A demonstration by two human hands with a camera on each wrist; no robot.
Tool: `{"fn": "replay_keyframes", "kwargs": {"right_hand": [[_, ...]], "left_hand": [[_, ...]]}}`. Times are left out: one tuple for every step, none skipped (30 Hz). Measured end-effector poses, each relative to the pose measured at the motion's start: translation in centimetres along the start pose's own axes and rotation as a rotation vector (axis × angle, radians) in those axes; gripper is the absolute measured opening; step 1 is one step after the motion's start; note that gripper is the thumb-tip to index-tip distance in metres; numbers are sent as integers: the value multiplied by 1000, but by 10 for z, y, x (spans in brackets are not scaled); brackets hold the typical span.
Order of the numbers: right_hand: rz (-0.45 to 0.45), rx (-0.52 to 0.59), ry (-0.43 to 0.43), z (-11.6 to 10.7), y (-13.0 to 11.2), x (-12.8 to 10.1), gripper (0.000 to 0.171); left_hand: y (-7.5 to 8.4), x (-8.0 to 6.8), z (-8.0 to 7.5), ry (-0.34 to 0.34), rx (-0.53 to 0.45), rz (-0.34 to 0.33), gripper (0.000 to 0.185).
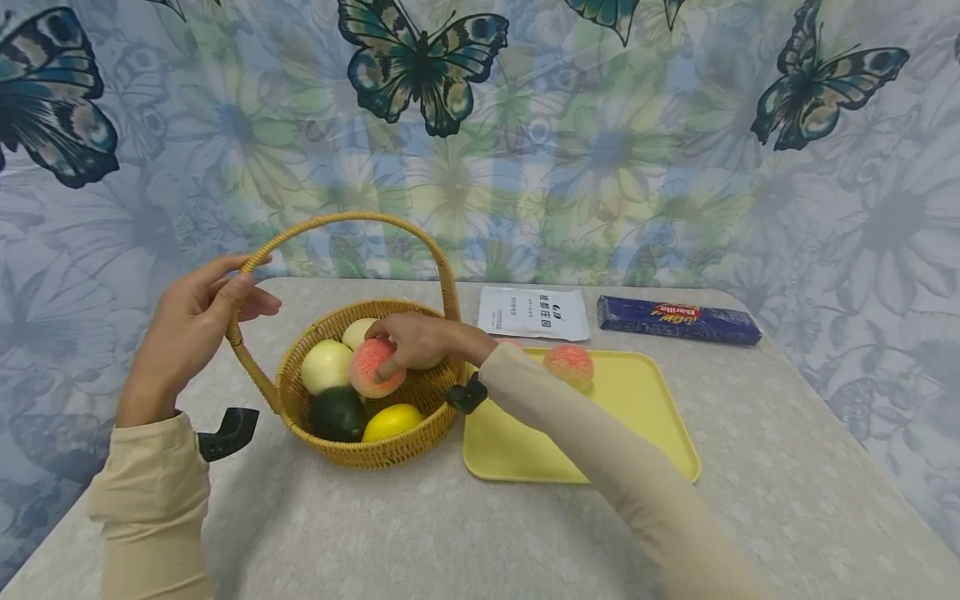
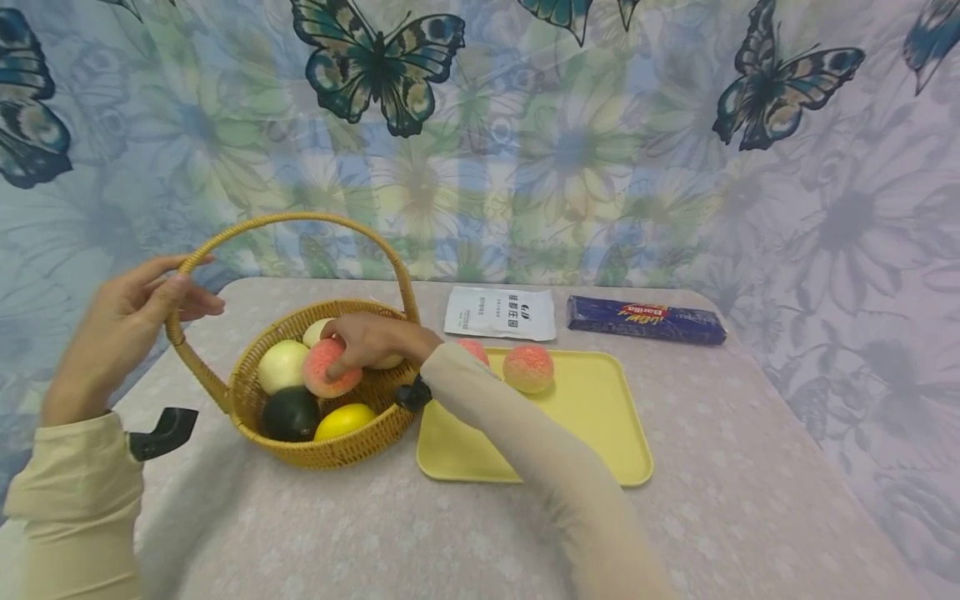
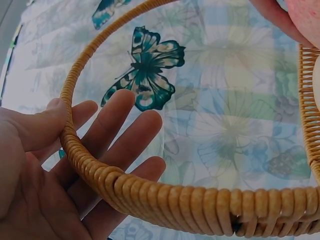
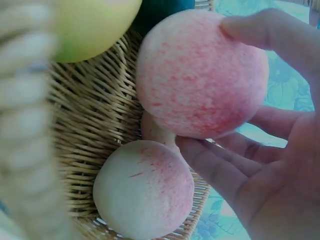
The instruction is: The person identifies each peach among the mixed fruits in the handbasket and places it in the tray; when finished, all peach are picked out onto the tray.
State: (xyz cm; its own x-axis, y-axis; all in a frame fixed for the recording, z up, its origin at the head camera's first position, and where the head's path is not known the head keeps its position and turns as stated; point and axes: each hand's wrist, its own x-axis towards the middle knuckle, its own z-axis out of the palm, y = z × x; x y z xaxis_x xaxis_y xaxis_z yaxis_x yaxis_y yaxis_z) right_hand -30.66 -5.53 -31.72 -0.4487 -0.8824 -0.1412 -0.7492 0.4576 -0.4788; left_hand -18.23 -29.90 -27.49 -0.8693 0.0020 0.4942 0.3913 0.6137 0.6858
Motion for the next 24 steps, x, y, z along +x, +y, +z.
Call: {"fn": "replay_keyframes", "kwargs": {"right_hand": [[3,-4,9,0,-1,-3,62],[2,-8,20,0,-1,-5,63],[-4,-5,31,0,-1,-8,62],[-11,-4,44,0,0,-10,62],[-14,-3,57,1,1,-12,62],[-24,0,69,2,3,-14,63],[-33,2,77,3,5,-17,63],[-46,6,84,4,7,-19,62],[-55,8,90,6,9,-21,62],[-65,12,95,7,11,-23,62],[-74,20,100,8,13,-25,61],[-86,31,105,9,15,-27,61],[-92,47,111,10,16,-29,61],[-99,66,120,11,17,-31,60],[-106,85,131,12,18,-33,60],[-112,106,143,13,18,-35,59],[-113,127,153,13,18,-37,59],[-115,144,164,14,18,-39,58],[-117,160,173,14,18,-41,57],[-117,177,182,14,18,-42,57],[-116,193,190,15,18,-44,57],[-116,205,196,15,18,-45,57],[-117,220,200,15,19,-47,57],[-119,230,203,16,19,-48,57]], "left_hand": [[0,0,0,0,0,1,35],[0,0,0,1,1,2,35],[0,0,-1,3,2,2,35],[0,0,-1,3,4,1,35],[0,0,-1,3,5,2,35],[0,0,-1,2,6,3,35],[0,0,0,0,10,3,35],[0,0,0,-1,9,3,35],[0,0,0,-3,9,3,35],[-1,0,0,-3,8,2,35],[-1,0,0,-3,7,1,35],[-1,0,0,-2,7,1,35],[-1,0,0,-2,9,1,35],[-1,0,0,-2,10,2,34],[-1,0,0,-2,10,2,34],[-1,0,0,-2,10,1,34],[-1,0,0,-3,11,1,34],[-1,0,0,-3,11,0,34],[-1,0,0,-3,12,-1,34],[-1,0,0,-3,10,-2,34],[-1,0,0,-3,9,-3,34],[-1,0,0,-3,9,-3,35],[-1,0,0,-3,9,-2,35],[-1,0,0,-3,8,-2,35]]}}
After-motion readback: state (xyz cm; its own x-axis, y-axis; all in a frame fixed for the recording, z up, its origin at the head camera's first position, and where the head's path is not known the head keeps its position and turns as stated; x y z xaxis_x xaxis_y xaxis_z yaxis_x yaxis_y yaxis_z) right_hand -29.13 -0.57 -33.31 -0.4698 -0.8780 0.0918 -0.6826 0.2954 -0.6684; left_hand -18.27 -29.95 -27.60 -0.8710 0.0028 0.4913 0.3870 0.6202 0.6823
